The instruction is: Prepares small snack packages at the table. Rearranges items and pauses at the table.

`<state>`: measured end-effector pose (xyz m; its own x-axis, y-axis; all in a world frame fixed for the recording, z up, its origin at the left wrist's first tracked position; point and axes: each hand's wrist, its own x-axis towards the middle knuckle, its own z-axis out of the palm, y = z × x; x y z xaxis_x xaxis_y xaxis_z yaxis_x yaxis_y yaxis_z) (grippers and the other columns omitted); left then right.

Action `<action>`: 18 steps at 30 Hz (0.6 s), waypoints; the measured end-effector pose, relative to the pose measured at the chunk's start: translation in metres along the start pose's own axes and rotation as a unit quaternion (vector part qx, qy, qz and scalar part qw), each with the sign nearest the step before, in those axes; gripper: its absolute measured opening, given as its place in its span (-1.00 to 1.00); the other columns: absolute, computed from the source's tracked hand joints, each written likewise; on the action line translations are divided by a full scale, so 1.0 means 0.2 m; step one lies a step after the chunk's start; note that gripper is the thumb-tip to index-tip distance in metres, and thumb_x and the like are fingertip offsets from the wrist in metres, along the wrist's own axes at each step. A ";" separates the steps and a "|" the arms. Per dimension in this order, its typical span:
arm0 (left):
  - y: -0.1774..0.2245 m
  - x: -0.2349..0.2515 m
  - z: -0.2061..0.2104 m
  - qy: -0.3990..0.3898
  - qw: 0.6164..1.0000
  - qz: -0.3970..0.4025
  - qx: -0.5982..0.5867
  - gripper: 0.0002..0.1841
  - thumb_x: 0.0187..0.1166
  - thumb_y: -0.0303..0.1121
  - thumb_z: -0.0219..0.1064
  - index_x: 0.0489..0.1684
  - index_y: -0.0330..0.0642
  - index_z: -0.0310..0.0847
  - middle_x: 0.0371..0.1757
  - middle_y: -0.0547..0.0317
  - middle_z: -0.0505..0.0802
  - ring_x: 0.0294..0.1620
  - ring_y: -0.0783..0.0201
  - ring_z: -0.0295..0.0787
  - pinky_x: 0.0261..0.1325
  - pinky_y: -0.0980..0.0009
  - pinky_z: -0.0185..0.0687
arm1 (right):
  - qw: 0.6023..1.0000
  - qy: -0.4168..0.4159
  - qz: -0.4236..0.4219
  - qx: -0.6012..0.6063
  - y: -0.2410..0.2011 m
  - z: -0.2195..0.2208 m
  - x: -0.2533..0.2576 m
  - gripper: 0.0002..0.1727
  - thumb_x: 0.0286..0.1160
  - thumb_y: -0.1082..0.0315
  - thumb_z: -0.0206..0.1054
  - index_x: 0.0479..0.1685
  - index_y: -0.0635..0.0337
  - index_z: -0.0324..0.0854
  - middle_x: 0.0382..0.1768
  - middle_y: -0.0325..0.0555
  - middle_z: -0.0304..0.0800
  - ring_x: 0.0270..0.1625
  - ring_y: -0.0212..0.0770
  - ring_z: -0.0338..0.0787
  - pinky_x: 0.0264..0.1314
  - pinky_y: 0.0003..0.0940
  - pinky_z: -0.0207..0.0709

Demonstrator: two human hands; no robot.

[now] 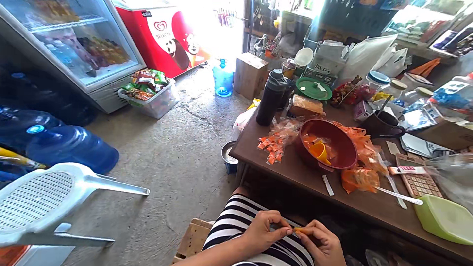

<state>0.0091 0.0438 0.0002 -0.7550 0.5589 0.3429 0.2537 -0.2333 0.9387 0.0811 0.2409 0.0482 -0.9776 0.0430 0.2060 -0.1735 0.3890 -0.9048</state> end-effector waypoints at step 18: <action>0.02 0.02 0.00 -0.003 1.000 -0.005 0.002 -0.81 0.58 -0.41 0.44 -0.29 -0.42 0.79 -0.33 0.14 0.82 -0.21 0.53 0.72 -0.02 0.62 0.62 | 0.999 -0.009 0.023 0.037 0.02 -0.03 0.00 -0.91 0.32 0.40 0.55 -0.27 0.21 0.89 -0.28 -0.28 0.79 -0.30 -0.62 0.71 -0.22 -0.76 0.64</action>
<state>0.0068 0.0441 0.0050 -0.7542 0.5653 0.3342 0.2489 -0.2250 0.9420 0.0819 0.2472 0.0474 -0.9867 0.0429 0.1567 -0.1352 0.3178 -0.9385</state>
